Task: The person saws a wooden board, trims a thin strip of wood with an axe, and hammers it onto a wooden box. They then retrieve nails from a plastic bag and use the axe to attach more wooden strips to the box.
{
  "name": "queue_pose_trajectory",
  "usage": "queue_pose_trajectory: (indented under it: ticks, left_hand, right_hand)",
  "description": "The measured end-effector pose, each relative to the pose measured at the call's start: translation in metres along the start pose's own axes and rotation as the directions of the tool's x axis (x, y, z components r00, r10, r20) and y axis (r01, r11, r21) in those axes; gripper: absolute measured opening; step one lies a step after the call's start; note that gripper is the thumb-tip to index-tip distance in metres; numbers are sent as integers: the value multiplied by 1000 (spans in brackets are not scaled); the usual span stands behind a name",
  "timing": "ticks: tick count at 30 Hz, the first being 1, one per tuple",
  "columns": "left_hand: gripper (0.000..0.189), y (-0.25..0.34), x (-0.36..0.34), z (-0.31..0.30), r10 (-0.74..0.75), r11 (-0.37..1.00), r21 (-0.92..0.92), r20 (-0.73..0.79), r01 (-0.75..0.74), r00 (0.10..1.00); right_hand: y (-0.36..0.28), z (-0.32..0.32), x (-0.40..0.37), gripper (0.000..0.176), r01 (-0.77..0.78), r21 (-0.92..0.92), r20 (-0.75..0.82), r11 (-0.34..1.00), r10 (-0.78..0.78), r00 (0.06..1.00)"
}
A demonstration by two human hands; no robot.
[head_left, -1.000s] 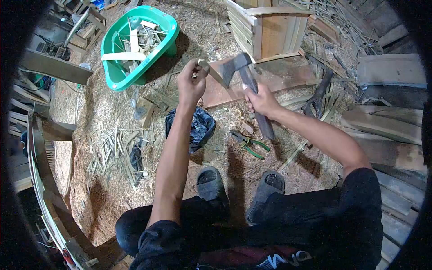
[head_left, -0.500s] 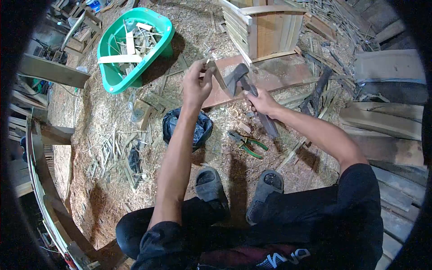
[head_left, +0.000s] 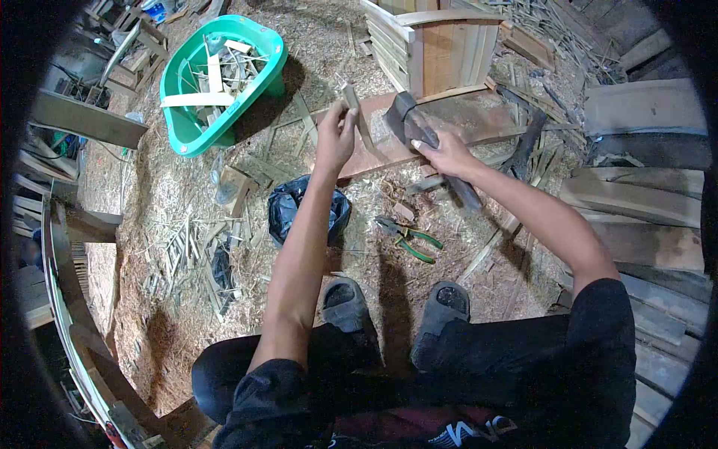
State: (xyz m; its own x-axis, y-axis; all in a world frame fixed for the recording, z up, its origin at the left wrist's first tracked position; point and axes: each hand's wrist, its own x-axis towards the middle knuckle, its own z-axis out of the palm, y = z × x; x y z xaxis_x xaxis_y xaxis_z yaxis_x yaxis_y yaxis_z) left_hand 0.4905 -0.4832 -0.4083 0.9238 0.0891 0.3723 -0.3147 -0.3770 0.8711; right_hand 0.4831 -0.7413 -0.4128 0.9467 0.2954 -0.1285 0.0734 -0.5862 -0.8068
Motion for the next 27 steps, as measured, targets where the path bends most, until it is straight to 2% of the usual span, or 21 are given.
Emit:
queue_pose_trajectory:
  ticks: [1, 2, 3, 5, 6, 8, 9, 10, 13, 14, 17, 18, 19, 20, 21, 22, 23, 24, 25, 27]
  left_hand:
    - [22, -1, 2, 2, -84, 989, -127, -21, 81, 996]
    - [23, -2, 4, 2, -169, 955, -251, -28, 157, 985]
    - [24, 4, 6, 1, -253, 901, -369, -21, 228, 967]
    - [24, 31, 16, -6, -360, 810, -490, 16, 321, 933]
    - [24, 40, 20, -8, -399, 744, -571, 37, 347, 916]
    - [26, 41, 27, -10, -415, 599, -718, 100, 354, 904]
    - [26, 47, 29, -10, -424, 579, -740, 87, 343, 902]
    - [25, 53, 30, -10, -432, 558, -760, 74, 332, 899]
    - [25, 57, 37, -15, -428, 520, -800, 61, 300, 902]
    - [25, 54, 37, -17, -425, 510, -808, 62, 295, 903]
    - [24, 73, 26, -15, -529, 590, -682, 78, 432, 845]
    - [28, 65, 20, -16, -544, 609, -634, 103, 477, 832]
    - [31, 48, 13, -11, -407, 853, -405, -126, 327, 905]
    - [33, 32, 5, -4, -192, 980, -102, -296, 169, 936]
    - [36, 24, 1, 0, 72, 972, 234, -383, 22, 921]
    - [33, 55, -12, -13, 70, 996, 76, -260, -52, 963]
    - [35, 66, -21, -20, 218, 971, 124, -94, -206, 971]
    - [37, 70, -27, -29, 352, 922, 145, 79, -360, 933]
    - [39, 73, -33, -34, 464, 852, 138, 251, -506, 850]
    - [42, 80, -48, -24, 493, 814, 199, 258, -545, 831]
  right_hand:
    - [-6, -9, -3, 31, 85, -58, -67, 995, -89, 994]
    - [9, -8, 4, 31, 225, 2, -147, 974, -223, 964]
    - [0, -15, 2, 30, 192, 42, -143, 980, -184, 972]
    - [-37, -34, -6, 29, 124, 124, -128, 984, -108, 986]
    - [-46, -36, -3, 31, 86, 109, -180, 990, -66, 981]
    - [-74, -43, -5, 32, 120, 235, -146, 965, -87, 985]
    - [-87, -42, -7, 32, 134, 297, -128, 945, -100, 987]
    - [-96, -34, -8, 31, 237, 376, -224, 896, -160, 961]
    - [-100, -31, -11, 28, 150, 255, -51, 955, -141, 989]
    - [-94, -25, -12, 26, 182, 225, -87, 957, -166, 982]
    - [-88, -7, -24, 24, 185, 268, -84, 946, -169, 982]
    - [-93, -6, -29, 25, 184, 297, -84, 937, -166, 983]
    - [-95, -6, -29, 24, 140, 296, -83, 945, -121, 989]
    - [-97, -7, -27, 24, 96, 293, -82, 951, -75, 994]
    - [-99, -8, -24, 23, 52, 290, -82, 955, -30, 996]
    - [-102, -8, -20, 19, 69, 370, -76, 927, -44, 996]
    - [-104, -8, -15, 18, 7, 381, -62, 925, 18, 998]
    - [-109, -9, -10, 17, -56, 391, -46, 919, 80, 996]
    - [-113, -8, -8, 17, -119, 400, -29, 909, 142, 989]
    - [-114, -8, -6, 18, -221, 414, 0, 883, 243, 970]
